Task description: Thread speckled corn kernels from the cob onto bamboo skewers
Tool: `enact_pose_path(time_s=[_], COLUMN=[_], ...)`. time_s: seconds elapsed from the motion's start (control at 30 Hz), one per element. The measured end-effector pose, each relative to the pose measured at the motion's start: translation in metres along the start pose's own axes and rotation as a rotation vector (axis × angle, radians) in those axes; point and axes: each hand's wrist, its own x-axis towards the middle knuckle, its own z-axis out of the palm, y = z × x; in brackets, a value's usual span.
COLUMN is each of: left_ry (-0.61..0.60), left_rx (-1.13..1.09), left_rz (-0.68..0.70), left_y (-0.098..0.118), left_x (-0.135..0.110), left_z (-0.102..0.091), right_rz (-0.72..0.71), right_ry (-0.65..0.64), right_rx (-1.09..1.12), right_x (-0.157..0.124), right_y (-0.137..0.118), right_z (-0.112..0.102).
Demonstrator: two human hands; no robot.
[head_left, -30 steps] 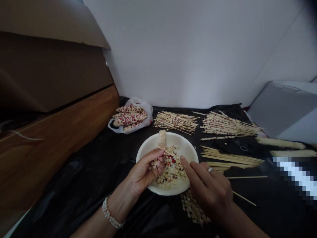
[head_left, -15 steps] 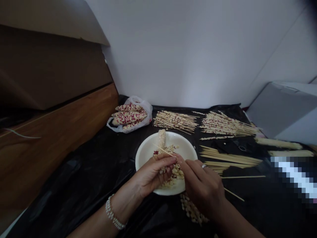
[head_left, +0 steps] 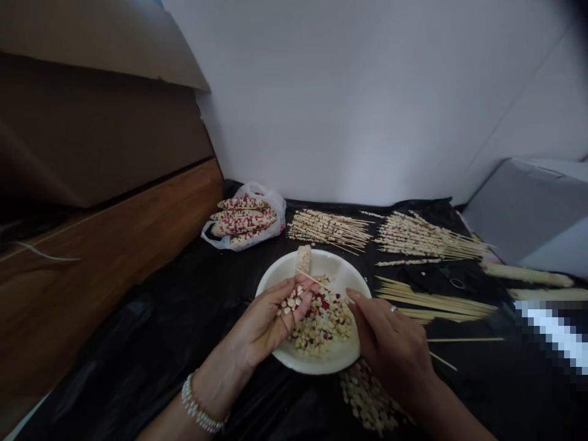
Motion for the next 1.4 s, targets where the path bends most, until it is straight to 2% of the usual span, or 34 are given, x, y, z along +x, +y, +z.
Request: enact_pose_path(time_s=[0.07, 0.23, 0.4, 0.57, 0.93, 1.0, 1.23, 1.4], left_ry=[-0.013, -0.145, -0.080, -0.008, 0.048, 0.037, 0.196, 0.286], left_rx=[-0.009, -0.108, -0.136, -0.055, -0.019, -0.023, 0.058, 0.068], left_rz=[0.010, -0.001, -0.041, 0.070, 0.148, 0.130, 0.221, 0.208], left_y=[-0.001, 0.002, 0.005, 0.003, 0.000, -0.001, -0.006, -0.012], left_x=[0.002, 0.005, 0.003, 0.001, 0.003, 0.005, 0.012, 0.010], left_z=[-0.003, -0.009, -0.007, -0.006, -0.004, -0.002, 0.014, 0.027], right_rz=[-0.014, -0.038, -0.059, -0.070, -0.085, -0.070, -0.059, -0.058], right_ry=[0.010, 0.005, -0.020, -0.035, -0.041, -0.024, -0.120, -0.161], right_rx=[0.005, 0.042, 0.037, 0.023, 0.021, 0.014, -0.110, -0.151], right_x=[0.001, 0.001, -0.003, -0.004, 0.000, 0.001, -0.003, -0.003], right_y=[0.000, 0.000, 0.002, 0.001, 0.001, 0.003, 0.012, 0.015], right_z=[-0.002, -0.005, -0.004, -0.005, -0.006, -0.008, -0.009, -0.012])
